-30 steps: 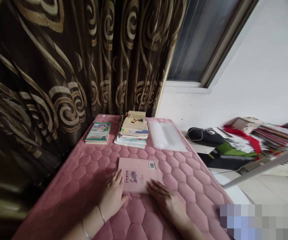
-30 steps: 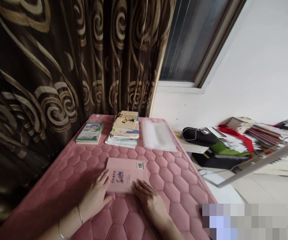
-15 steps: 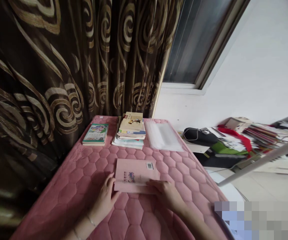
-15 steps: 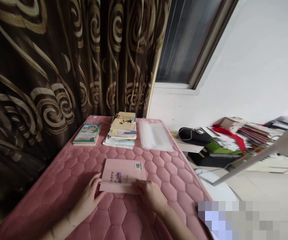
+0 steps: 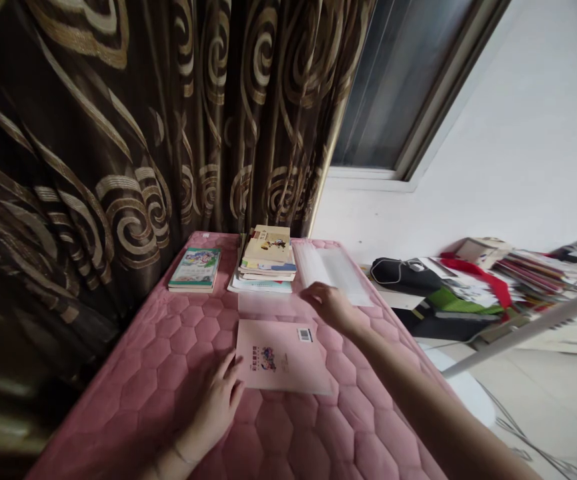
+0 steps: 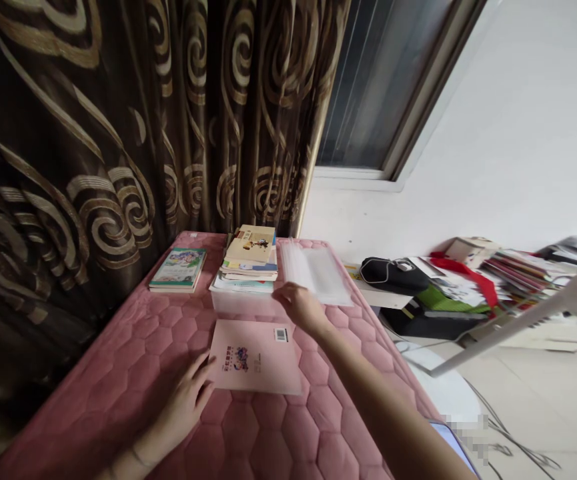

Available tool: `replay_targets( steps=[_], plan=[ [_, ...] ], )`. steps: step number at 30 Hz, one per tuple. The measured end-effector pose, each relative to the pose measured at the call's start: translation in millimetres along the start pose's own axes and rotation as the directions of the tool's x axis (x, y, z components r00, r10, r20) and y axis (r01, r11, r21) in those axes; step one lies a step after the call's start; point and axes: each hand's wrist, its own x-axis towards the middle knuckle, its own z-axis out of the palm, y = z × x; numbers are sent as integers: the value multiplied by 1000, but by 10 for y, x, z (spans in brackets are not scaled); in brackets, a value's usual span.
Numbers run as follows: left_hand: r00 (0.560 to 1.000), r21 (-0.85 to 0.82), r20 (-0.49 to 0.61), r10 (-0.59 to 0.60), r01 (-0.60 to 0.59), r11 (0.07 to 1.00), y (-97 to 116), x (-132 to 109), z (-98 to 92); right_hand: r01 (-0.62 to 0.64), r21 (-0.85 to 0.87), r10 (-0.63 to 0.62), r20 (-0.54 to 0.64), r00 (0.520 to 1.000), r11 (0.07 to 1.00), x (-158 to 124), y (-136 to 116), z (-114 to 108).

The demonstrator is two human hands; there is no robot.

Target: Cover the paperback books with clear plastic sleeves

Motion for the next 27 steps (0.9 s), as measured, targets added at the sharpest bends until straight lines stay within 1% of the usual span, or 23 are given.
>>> replay_targets(
  steps=[3,6,9,12,15,18,23,27],
  plan=[
    [1000,7,-13,-11,11,1000,10,-7,20,-44,-168,39,-27,999,985,368,25,25],
    [1000,18,-10,-14,14,1000,8,-32,37,-96,-236,94,-21,995,967,647,77,132],
    [1000,30,-2,-27,27,999,11,-49,29,-165,-262,168,-11,986,951,817,149,255],
    [999,28,25,-42,41,999,22,-43,-7,-232,-292,242,-2,970,928,911,217,353],
    [999,15,30,-36,35,999,33,-26,-43,-257,-324,274,6,962,910,965,261,421],
    [999,5,10,-35,35,999,39,-19,-53,-242,-360,265,13,964,901,980,286,460],
    [999,18,-12,-48,49,999,56,-13,-49,-141,-401,159,12,987,905,888,312,406],
    [999,24,-8,-43,43,999,62,8,-50,-91,-403,81,-41,996,910,657,307,283]
  ],
)
